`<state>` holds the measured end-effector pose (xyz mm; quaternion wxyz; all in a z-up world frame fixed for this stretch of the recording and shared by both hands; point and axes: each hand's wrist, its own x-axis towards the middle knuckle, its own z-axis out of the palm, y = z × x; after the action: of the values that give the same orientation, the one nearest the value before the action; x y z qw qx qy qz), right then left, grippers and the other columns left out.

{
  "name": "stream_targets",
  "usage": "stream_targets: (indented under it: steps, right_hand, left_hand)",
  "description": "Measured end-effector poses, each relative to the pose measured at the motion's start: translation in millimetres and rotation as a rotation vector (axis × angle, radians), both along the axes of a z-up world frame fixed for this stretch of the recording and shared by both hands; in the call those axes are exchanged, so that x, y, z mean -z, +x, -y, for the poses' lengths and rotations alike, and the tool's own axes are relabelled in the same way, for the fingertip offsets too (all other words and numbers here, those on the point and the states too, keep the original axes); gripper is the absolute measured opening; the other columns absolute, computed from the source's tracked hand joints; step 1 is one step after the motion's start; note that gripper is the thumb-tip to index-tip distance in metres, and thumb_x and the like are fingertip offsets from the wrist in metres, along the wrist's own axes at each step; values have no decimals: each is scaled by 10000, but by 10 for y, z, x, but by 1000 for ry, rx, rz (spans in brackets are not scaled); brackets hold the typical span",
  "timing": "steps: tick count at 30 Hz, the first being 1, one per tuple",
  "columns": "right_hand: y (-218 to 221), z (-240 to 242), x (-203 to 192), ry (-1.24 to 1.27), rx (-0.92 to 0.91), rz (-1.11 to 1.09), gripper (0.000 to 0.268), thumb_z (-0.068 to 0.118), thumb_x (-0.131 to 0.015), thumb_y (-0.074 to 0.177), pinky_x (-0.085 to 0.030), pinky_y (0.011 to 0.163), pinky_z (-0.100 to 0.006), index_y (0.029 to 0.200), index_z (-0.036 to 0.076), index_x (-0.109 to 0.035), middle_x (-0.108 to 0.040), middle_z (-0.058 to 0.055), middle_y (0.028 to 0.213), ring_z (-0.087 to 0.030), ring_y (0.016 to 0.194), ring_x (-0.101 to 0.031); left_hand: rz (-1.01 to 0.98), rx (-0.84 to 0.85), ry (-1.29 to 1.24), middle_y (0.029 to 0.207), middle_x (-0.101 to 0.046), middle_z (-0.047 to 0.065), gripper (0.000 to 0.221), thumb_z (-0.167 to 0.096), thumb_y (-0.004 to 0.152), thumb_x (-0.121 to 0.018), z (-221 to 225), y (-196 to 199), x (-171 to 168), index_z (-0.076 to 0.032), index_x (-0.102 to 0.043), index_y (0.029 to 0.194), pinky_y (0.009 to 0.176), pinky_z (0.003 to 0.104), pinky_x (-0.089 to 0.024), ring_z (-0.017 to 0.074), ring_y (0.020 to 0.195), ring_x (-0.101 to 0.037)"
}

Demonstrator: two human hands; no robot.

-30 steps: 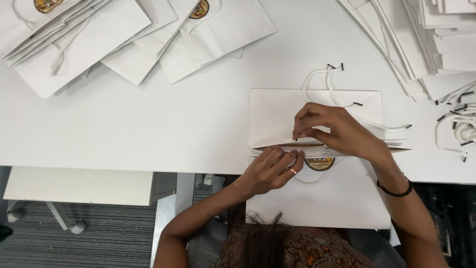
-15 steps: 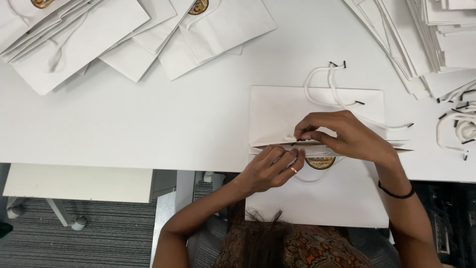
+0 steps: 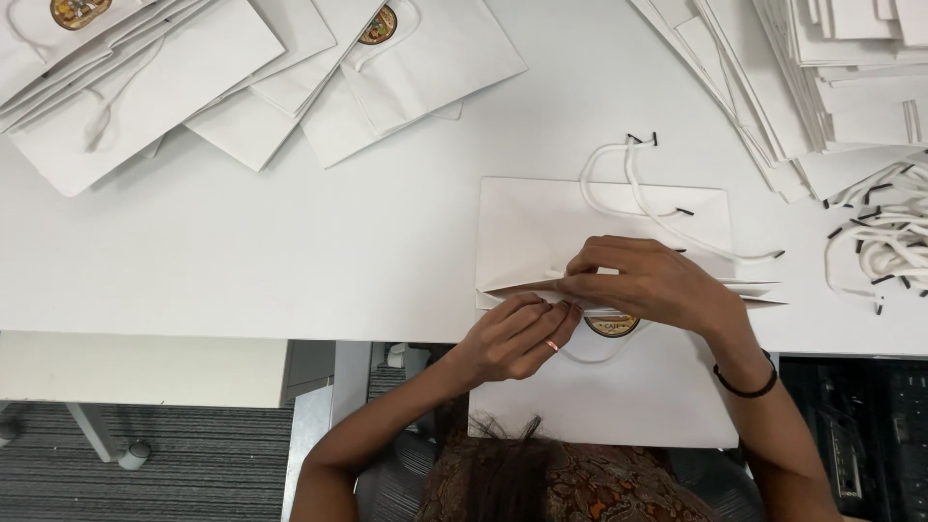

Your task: The person is inserting white cords into pre-cut holes on paper bags to create handles.

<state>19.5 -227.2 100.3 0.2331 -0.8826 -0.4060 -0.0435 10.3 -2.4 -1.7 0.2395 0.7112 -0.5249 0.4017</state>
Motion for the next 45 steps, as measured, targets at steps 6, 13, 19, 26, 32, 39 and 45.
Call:
stream_targets:
  steps: [6,13,19,26,32,39,45]
  right_hand:
    - [-19,-68,56,-100,21,253,309,149,-767,732,-597,787,-355,1029,74,-731,-702,-40,978,-228,920,-692]
    - [34,-128,-7,16,39,204,197,174,-801,828,-538,727,-351,946,52,-703,-697,-41,918,-197,803,-653]
    - [29,-256,-86,287,116,60,155,162,-797,842,-519,691,-335,910,57,-706,-695,-53,913,-187,810,-655]
    - [132,-264,-204,452,351,-315,192,177,-605,1021,-610,814,-304,1105,79,-748,-763,-37,1053,-169,969,-750]
    - [301,-263,-113,192,90,-381,247,253,-618,988,-496,944,-402,1015,53,-761,-713,-75,1171,-261,1148,-586]
    - [261,140,-115,245,311,-542,333,341,-570,991,-488,763,-339,926,37,-687,-625,-43,803,-173,812,-596]
    - [200,875,-248,611,603,-675,461,293,-509,1099,-390,517,-311,726,52,-632,-461,-27,554,-150,507,-419]
  left_hand:
    - [-61,8,2,1069,-738,55,193,-56,945,-730,-17,12,-38,-25,-755,1133,866,290,-588,128,964,-647]
    - [-23,-1,19,1080,-736,50,182,-73,960,-727,-29,26,-88,-30,-756,1135,886,291,-596,125,972,-648]
    - [97,-44,38,1073,-734,51,152,-109,983,-713,-167,107,-145,-49,-758,1114,921,292,-603,119,977,-667]
    - [317,-158,143,1030,-707,28,174,-145,1016,-658,-310,185,-293,-55,-734,1144,959,281,-599,123,1018,-661]
    - [271,-133,140,1031,-684,16,161,-159,1038,-664,-328,231,-298,-44,-722,1134,948,284,-592,116,1014,-653]
    - [-54,-75,143,1003,-681,67,251,-293,1070,-670,-172,82,-107,-46,-640,1104,869,371,-599,164,932,-647]
    - [-128,-158,405,883,-594,27,399,-286,1069,-590,22,-203,-620,48,-654,1277,727,282,-511,148,839,-568]
